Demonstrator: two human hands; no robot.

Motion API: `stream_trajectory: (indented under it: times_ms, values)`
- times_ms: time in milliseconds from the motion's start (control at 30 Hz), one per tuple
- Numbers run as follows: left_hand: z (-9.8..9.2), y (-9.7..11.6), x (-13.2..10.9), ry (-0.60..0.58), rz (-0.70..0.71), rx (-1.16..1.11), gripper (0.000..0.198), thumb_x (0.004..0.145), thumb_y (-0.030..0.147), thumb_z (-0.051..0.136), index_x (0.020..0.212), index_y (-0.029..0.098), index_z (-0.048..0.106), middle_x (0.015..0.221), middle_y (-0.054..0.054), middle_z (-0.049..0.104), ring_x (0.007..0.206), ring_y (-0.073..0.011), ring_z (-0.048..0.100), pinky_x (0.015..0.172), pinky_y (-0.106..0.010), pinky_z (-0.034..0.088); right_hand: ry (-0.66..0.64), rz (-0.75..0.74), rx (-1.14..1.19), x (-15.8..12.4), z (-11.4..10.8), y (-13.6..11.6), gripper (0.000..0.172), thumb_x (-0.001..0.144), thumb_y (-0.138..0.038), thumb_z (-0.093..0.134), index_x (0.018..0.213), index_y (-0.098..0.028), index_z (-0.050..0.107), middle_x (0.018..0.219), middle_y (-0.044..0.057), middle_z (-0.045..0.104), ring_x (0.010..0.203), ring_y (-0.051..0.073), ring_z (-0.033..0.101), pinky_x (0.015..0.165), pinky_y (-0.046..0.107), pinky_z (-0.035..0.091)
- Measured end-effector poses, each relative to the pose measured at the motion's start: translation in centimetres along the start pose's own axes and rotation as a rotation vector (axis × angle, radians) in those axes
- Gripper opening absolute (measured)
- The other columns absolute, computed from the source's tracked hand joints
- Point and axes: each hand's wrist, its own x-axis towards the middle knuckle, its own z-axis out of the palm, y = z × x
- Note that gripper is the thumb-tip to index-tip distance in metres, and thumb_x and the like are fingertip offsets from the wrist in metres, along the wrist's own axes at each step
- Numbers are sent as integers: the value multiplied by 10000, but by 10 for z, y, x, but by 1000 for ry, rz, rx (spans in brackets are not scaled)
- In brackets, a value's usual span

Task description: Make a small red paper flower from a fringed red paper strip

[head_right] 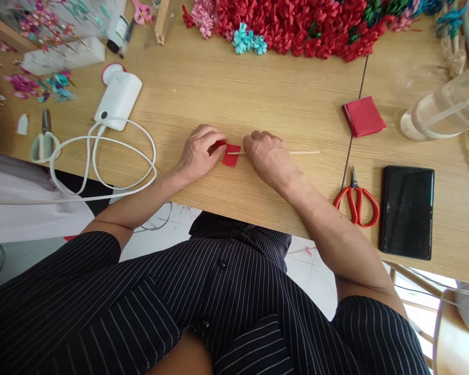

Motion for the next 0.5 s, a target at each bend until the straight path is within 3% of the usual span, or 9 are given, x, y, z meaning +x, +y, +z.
stream_trajectory:
  times_ms: [233, 400, 500]
  values:
    - [3, -1, 0, 8, 20, 8, 189, 998, 171, 585, 1027, 224, 764, 1043, -50, 707, 1057, -238, 653, 979, -454, 502, -12, 20, 16, 0, -2, -2, 334, 1046, -133, 362, 1136, -147, 683, 1115, 168, 726, 979, 254, 630, 797, 349, 401]
    - [3, 2, 0, 1, -32, 28, 231, 986, 152, 608, 1188, 202, 707, 1127, -69, 725, 1125, -247, 666, 1031, -457, 508, -11, 24, 24, 1, -1, -1, 330, 1035, -133, 375, 1140, -140, 688, 1112, 170, 726, 971, 255, 636, 781, 348, 409]
    - [3, 2, 0, 10, -33, 42, 154, 980, 155, 630, 1110, 193, 705, 1126, -73, 724, 1128, -253, 672, 1040, -464, 510, -13, 40, 20, 2, 0, -1, 317, 1029, -137, 402, 1157, -146, 691, 1125, 164, 728, 971, 250, 641, 779, 344, 417]
